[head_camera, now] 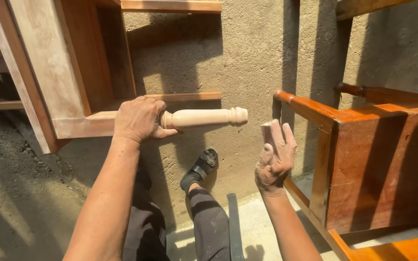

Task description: The person is sanding the legs of a wooden chair using sandpaper to smooth the surface.

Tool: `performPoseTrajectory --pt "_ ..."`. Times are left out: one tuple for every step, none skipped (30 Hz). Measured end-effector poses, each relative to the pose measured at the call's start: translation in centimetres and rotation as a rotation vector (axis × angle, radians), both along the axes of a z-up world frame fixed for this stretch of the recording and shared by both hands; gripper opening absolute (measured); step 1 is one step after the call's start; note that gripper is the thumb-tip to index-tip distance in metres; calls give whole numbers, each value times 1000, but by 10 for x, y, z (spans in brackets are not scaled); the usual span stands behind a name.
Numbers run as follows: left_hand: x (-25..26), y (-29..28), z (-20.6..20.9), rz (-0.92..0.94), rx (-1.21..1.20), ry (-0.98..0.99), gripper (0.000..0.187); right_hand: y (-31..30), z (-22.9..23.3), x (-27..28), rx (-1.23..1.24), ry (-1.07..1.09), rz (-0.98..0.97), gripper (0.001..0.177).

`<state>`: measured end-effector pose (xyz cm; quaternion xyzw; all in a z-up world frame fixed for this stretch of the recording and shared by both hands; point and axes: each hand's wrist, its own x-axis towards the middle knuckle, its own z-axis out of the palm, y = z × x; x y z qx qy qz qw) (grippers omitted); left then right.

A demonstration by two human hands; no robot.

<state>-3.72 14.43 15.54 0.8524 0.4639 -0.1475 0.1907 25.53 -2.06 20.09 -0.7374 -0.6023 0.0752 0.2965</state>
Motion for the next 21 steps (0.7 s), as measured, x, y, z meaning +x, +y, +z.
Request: performPoseTrajectory --pt "2 5 2 1 1 -7 73 20 -20 -10 1 -7 1 37" --pt "4 10 5 -2 -23 34 77 40 -40 -19 -53 -74 100 33" --pt "6 9 8 -1 -54 80 80 56 -60 -28 -113 -136 203 30" --pt "7 9 10 2 -61 79 80 70 -56 -31 -120 -138 207 30" --pt "8 11 12 10 -72 110 81 87 -52 -35 -235 -145 261 31" --pt "9 14 15 18 -83 142 81 105 -48 -40 -350 -152 314 32" --pt "8 8 16 11 -98 139 81 82 -37 -41 -367 -152 308 32" --pt "6 2 17 6 -118 130 79 62 -25 -43 -363 -111 290 33" --pt "6 9 14 15 -108 113 77 56 -18 -43 -330 -85 280 34" --pt "8 23 11 20 -94 102 77 68 -27 -41 -318 -98 282 34" --pt "7 23 12 26 -99 88 75 67 -31 -42 -246 -80 242 36" --pt "7 21 12 33 -103 73 73 65 -37 -42 -175 -62 202 37" --pt "3 11 12 31 -128 79 73 63 -48 -41 -199 -54 202 37" --pt "-1 2 13 41 -136 55 73 61 -58 -40 -329 -61 192 35" --pt "-2 8 11 52 -109 20 72 74 -71 -36 -426 -82 178 34" --pt "-1 11 14 49 -99 14 72 70 -57 -40 -417 -87 174 34" --pt "2 14 14 53 -101 11 73 65 -45 -41 -404 -114 168 33" --pt "5 17 14 56 -103 7 74 60 -34 -43 -392 -141 161 33" --pt "2 18 13 62 -111 7 74 65 -33 -47 -400 -142 167 33" --pt "-2 19 12 65 -123 27 74 68 -33 -51 -330 -132 151 34" --pt "-2 15 12 60 -137 44 74 67 -31 -53 -263 -123 127 36"
